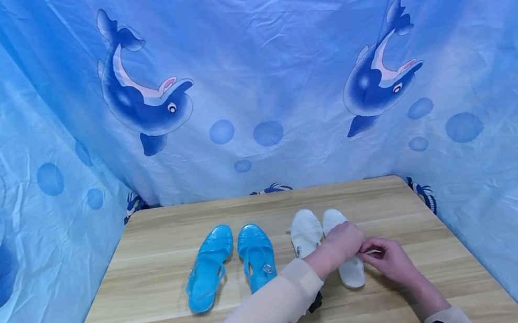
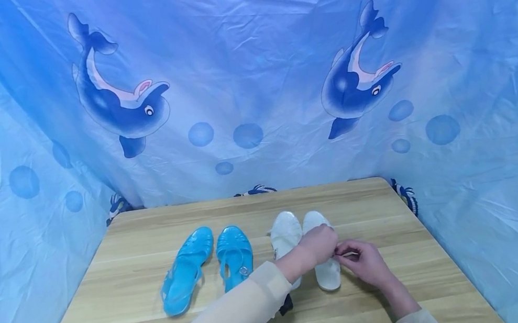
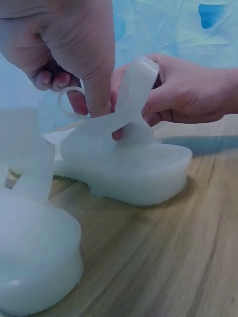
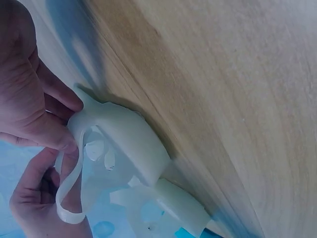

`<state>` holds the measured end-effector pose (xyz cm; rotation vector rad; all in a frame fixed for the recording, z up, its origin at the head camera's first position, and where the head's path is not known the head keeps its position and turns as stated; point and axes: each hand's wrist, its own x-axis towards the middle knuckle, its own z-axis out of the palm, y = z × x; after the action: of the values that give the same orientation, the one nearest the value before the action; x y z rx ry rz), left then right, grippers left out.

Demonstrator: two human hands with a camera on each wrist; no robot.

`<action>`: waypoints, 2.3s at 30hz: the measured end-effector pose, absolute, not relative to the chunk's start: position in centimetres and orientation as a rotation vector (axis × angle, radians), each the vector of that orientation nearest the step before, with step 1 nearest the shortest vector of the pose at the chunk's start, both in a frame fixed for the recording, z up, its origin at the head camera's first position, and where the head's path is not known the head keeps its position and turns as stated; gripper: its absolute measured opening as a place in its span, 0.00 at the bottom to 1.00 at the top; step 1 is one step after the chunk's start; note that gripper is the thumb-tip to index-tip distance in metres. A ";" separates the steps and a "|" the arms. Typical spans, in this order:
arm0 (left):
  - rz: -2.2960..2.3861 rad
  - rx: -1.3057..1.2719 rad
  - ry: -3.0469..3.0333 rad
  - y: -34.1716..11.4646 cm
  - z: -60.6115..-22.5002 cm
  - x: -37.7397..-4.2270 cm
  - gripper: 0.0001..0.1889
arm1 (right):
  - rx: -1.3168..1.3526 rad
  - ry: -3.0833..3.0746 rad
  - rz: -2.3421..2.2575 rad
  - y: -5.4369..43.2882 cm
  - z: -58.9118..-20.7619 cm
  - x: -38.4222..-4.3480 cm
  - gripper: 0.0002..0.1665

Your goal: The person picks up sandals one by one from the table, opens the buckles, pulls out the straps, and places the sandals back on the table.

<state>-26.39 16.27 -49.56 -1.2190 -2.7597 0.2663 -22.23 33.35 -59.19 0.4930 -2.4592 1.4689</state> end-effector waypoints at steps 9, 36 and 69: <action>-0.032 -1.147 -2.968 15.3 -49.1 -26.6 0.04 | 0.530 -2.410 1.550 33.8 -59.4 -22.2 0.10; -0.827 -1.085 -2.773 14.8 -49.2 -27.4 0.11 | 0.136 -2.400 1.501 37.6 -57.6 -20.8 0.09; -0.568 -1.121 -2.961 12.4 -50.9 -27.1 0.04 | 0.440 -2.791 1.198 32.8 -55.4 -22.5 0.09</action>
<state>-27.09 12.45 -50.87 -1.1211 -2.9614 -0.5676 -22.50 32.77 -55.41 0.4402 -2.7912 1.1976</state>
